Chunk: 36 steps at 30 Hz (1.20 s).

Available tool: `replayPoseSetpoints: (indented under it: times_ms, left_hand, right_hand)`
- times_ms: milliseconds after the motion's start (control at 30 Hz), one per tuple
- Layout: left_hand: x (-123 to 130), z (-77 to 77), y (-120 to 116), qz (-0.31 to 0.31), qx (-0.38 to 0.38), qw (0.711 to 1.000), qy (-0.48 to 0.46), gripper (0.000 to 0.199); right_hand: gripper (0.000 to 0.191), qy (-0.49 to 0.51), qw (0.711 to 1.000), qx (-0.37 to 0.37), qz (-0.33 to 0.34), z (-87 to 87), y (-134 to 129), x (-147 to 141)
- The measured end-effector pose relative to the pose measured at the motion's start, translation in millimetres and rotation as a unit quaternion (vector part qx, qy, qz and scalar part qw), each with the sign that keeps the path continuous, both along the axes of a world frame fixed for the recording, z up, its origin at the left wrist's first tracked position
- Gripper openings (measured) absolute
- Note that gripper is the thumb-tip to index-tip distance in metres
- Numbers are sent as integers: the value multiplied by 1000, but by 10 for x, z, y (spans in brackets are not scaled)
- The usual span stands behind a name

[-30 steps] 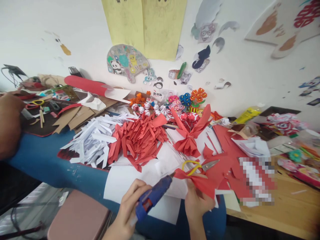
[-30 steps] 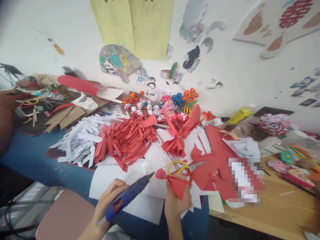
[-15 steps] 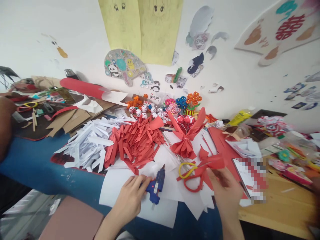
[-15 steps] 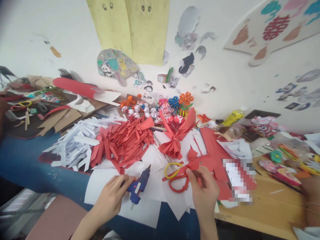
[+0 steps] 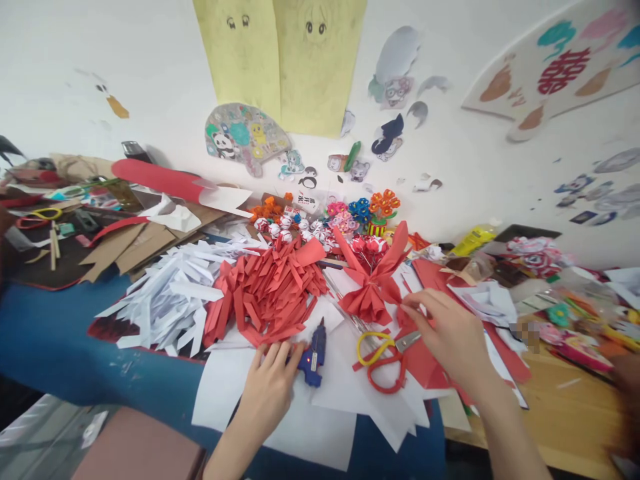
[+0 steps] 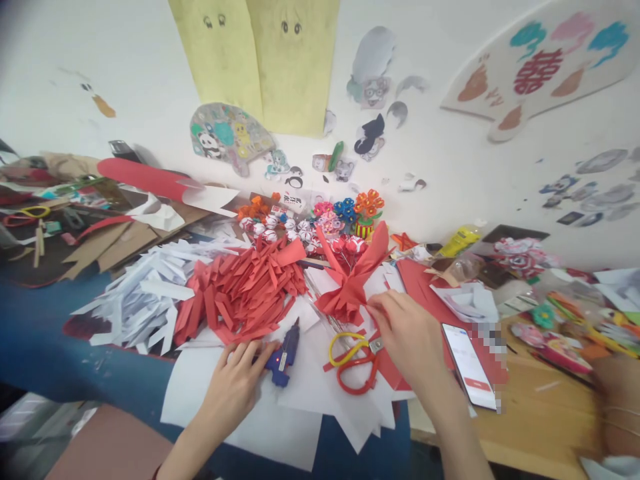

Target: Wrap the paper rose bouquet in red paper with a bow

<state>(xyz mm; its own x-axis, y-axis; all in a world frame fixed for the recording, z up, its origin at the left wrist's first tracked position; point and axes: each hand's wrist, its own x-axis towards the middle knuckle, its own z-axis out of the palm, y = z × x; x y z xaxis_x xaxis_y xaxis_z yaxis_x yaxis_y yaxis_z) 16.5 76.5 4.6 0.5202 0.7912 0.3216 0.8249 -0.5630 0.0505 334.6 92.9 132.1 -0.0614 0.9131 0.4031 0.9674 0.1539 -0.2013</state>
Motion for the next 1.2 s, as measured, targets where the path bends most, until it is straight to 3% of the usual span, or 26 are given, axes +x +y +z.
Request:
replayPoseSetpoints:
  times_ms: [133, 267, 433, 567, 700, 800, 933, 1067, 1200]
  left_hand:
    - [1, -8, -59, 11, -3, 1000, -9, 51]
    - [-15, 31, -90, 22, 0, 1000, -17, 45]
    - [-32, 62, -61, 22, 5, 1000, -1, 41]
    - [-59, 71, -59, 20, 18, 1000, 5, 41]
    - [-10, 259, -20, 13, 27, 1000, 1, 40]
    - [193, 523, 179, -27, -7, 1000, 13, 34]
    - [662, 744, 715, -54, -96, 994, 13, 20]
    - [1061, 682, 1234, -37, -110, 993, 5, 22]
    - [1221, 558, 1474, -38, -139, 990, 1, 21]
  right_hand:
    - [14, -176, 978, -104, 35, 297, 376, -54]
    - [15, -288, 947, -132, 54, 418, 710, -144]
    - [17, -325, 923, -182, 95, 391, 1006, -217]
    - [16, -323, 922, -190, 103, 388, 1114, -228]
    - [17, -315, 925, -193, 91, 461, 1141, -187]
    - [15, -312, 926, -200, 76, 550, 1121, -158]
    - [15, -303, 930, -198, 64, 651, 1038, -141]
    - [16, -291, 936, -188, 60, 684, 935, -89]
    - [17, -277, 941, -183, 64, 692, 871, 25]
